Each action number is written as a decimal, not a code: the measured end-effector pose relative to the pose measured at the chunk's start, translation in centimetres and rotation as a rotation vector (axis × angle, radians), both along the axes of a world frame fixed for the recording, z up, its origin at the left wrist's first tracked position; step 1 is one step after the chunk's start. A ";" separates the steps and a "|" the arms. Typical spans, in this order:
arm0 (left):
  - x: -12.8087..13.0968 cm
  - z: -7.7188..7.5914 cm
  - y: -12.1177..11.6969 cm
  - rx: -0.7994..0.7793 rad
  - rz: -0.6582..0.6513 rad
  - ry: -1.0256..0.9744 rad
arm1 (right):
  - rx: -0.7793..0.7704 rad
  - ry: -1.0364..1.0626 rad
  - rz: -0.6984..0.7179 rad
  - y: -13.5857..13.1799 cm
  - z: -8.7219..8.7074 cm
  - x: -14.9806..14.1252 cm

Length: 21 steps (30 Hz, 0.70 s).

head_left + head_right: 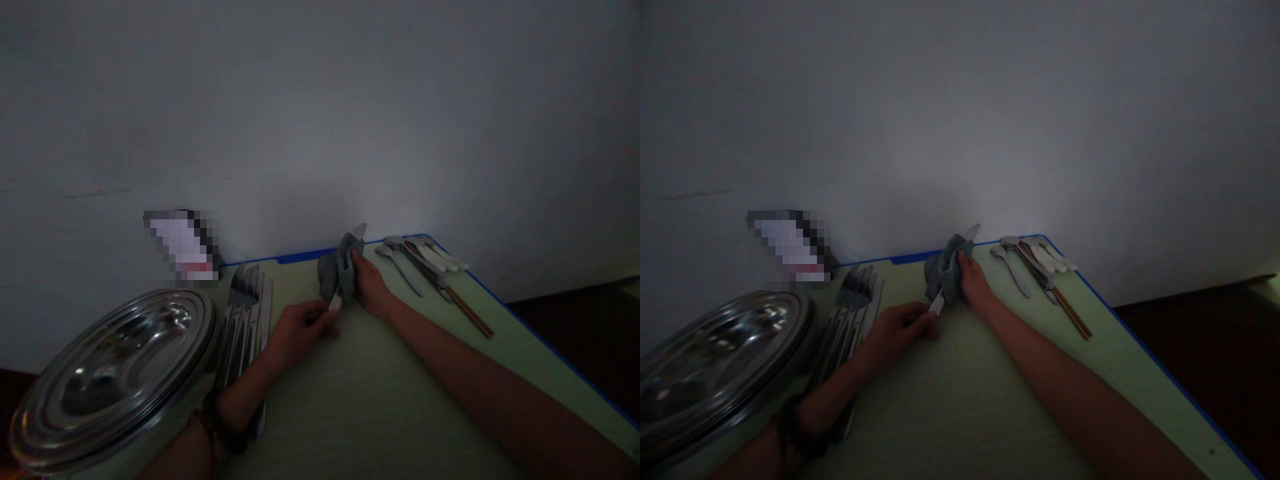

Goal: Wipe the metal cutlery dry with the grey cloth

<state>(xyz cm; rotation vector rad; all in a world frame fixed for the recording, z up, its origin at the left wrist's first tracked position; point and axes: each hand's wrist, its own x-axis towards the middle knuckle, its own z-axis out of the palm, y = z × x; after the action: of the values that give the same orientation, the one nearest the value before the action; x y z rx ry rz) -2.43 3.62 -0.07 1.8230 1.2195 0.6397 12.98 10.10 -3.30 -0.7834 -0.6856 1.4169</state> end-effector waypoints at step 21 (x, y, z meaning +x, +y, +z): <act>0.0 0.0 0.0 0.006 0.055 -0.054 | 0.166 -0.273 0.004 -0.4 -0.2 -0.2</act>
<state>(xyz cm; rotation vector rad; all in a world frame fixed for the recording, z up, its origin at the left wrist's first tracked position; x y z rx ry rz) -2.38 3.64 -0.10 1.7711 1.2363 0.7194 12.75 9.68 -3.45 -0.8513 -1.0021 1.2492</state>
